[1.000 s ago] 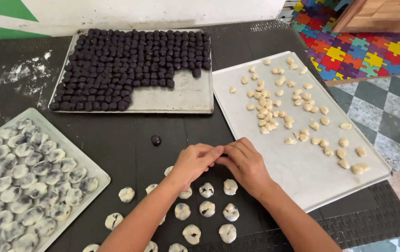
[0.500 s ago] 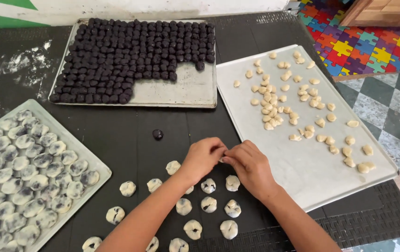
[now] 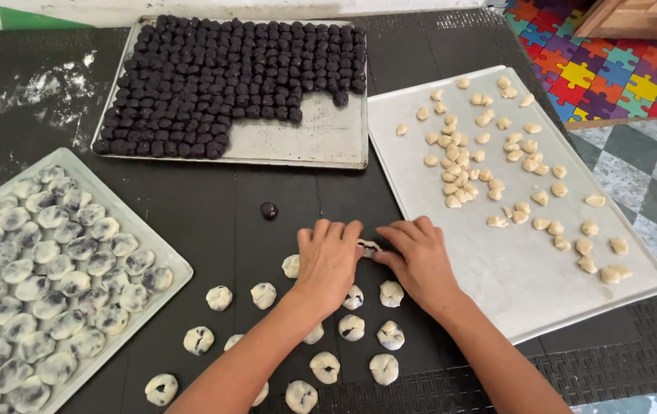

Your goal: A person is wrapping dark dough balls with white dough and then arranging them on a tray in a bakery production area.

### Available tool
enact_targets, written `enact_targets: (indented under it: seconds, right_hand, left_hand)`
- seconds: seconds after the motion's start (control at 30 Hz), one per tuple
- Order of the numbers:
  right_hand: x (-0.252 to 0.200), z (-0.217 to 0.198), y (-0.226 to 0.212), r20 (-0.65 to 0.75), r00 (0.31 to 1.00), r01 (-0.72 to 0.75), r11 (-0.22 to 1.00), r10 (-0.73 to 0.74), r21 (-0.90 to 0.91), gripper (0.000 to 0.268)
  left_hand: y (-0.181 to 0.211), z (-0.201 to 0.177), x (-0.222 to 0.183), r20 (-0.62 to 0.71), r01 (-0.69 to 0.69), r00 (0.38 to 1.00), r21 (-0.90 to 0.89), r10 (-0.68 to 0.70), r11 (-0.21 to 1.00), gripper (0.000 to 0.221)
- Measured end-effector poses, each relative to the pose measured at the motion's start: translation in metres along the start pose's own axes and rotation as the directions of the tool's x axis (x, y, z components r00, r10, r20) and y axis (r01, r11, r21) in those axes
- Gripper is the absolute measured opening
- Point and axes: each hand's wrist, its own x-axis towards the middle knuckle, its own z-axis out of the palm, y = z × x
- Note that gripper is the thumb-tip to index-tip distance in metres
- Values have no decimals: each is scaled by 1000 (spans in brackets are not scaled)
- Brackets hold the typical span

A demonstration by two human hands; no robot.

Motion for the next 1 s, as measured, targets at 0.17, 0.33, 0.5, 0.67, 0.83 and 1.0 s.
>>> enact_targets:
  seconds: [0.17,0.33,0.5,0.67,0.83,1.0]
  right_hand:
    - [-8,21,2,31,1000,5,999,-6,33,16]
    - [2,24,-4,199,924,-369,897,327,242,29]
    - [2,36,-5,-3,969,-224,877,248,424,10]
    - [36,11,-9,18,1000,0,974,-4,228,11]
    - [64,31,-26,266,964,33,991,1,-126,62]
    - [65,58,-13,265,953,246,883,-145,-401,65]
  left_hand:
    - [-7,17,-3,-96,-23,995,-40,19,999,16]
    - [-4,23,-16,-177,-108,979,-49,98,993,9]
    - [-2,28,-22,-242,-142,961,-10,135,990,12]
    - [0,-26,-23,-184,-64,982,-66,51,996,24]
    - [-10,-74,-54,-206,98,974,15,-93,995,41]
    - [-7,-128,-127,-212,318,907,-216,-363,923,31]
